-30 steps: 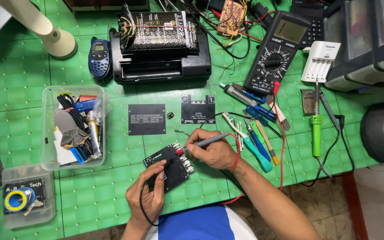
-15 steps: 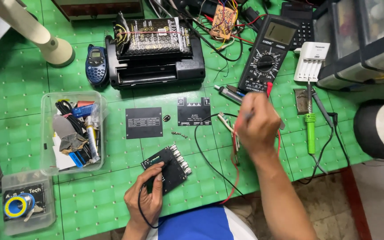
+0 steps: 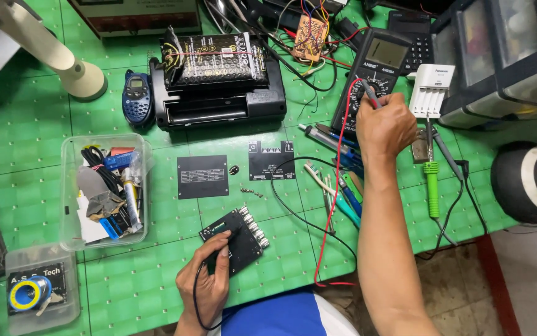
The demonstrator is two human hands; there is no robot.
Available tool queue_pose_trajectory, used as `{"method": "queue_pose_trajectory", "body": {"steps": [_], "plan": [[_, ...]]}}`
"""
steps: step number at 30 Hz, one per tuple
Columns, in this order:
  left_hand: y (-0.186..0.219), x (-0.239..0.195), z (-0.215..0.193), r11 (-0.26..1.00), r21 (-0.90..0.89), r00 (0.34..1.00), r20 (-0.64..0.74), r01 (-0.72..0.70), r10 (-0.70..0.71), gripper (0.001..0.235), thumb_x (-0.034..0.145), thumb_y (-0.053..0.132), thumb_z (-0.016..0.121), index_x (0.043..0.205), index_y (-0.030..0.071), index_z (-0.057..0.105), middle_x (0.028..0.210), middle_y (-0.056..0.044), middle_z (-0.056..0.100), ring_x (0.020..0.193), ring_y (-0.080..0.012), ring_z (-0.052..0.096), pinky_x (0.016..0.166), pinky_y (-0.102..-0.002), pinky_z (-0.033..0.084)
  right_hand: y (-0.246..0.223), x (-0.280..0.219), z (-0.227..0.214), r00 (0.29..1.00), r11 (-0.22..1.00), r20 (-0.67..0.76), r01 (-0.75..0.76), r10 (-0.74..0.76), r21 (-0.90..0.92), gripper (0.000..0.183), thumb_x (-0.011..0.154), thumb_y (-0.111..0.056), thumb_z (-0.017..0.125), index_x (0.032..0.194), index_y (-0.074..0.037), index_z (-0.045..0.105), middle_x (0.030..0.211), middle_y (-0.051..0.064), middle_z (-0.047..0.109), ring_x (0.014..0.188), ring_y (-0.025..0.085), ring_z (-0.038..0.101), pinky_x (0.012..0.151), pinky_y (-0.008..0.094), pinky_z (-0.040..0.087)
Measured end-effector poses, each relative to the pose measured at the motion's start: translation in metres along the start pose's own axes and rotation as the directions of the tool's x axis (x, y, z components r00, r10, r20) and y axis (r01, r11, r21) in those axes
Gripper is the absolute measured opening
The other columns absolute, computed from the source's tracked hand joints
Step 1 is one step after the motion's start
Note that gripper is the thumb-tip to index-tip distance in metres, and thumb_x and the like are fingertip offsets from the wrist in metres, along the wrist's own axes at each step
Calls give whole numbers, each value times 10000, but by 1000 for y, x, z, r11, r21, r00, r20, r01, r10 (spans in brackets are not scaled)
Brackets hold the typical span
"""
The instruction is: Testing various components and contact points on a circuit board using a digital multimeter and probes.
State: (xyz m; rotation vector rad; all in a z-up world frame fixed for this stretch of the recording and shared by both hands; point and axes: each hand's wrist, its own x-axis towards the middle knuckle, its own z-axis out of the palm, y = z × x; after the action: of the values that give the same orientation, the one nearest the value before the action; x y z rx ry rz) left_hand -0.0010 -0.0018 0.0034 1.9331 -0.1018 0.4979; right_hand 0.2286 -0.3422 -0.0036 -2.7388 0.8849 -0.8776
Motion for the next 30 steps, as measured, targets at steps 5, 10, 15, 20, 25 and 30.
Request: {"method": "queue_pose_trajectory", "body": {"steps": [5,10,15,20,25,30], "plan": [[-1,0,0,1000,21,1000,3,-14,14,103,978,42,622,1050,2,684,1089,-137,780,1029,-227,790,904,-285,626,-7,1,-2,998,998,47,-48,46,44,335,853,-470,843,834,-148,753,779,146,771,734,472,699,595,604,478],[-3,0,0,1000,16,1000,6,-18,18,104,974,31,626,1055,-4,682,1083,-146,780,1029,-237,792,908,-289,632,-8,0,1,996,994,38,-80,77,74,334,864,-483,814,860,-152,780,803,172,767,749,473,692,598,602,474],[-3,0,0,999,26,1000,-1,-26,26,93,978,47,618,1028,4,684,1073,-124,783,1014,-224,794,893,-276,620,-7,-1,5,995,990,29,-94,91,104,354,880,-493,780,808,-146,764,745,134,760,702,440,685,586,576,464],[-4,0,0,1000,16,1000,0,-16,16,93,976,44,620,1032,7,685,1070,-123,783,1011,-220,794,902,-279,620,-3,-1,12,997,993,-29,-68,71,99,332,857,-472,804,803,-145,775,742,138,764,688,436,692,582,575,474],[-4,0,0,1000,7,1000,2,-16,16,94,974,38,619,1029,-6,682,1068,-140,781,1011,-230,796,899,-278,625,-4,1,14,996,991,-17,-82,85,102,309,849,-445,818,824,-138,788,746,141,770,675,418,696,584,568,490],[-3,0,0,1000,12,1000,1,-7,7,90,970,28,622,1031,3,684,1074,-130,784,1014,-223,796,894,-271,625,-2,4,18,994,990,8,-114,114,82,324,845,-475,811,837,-151,796,767,152,772,704,441,698,612,571,500]]}}
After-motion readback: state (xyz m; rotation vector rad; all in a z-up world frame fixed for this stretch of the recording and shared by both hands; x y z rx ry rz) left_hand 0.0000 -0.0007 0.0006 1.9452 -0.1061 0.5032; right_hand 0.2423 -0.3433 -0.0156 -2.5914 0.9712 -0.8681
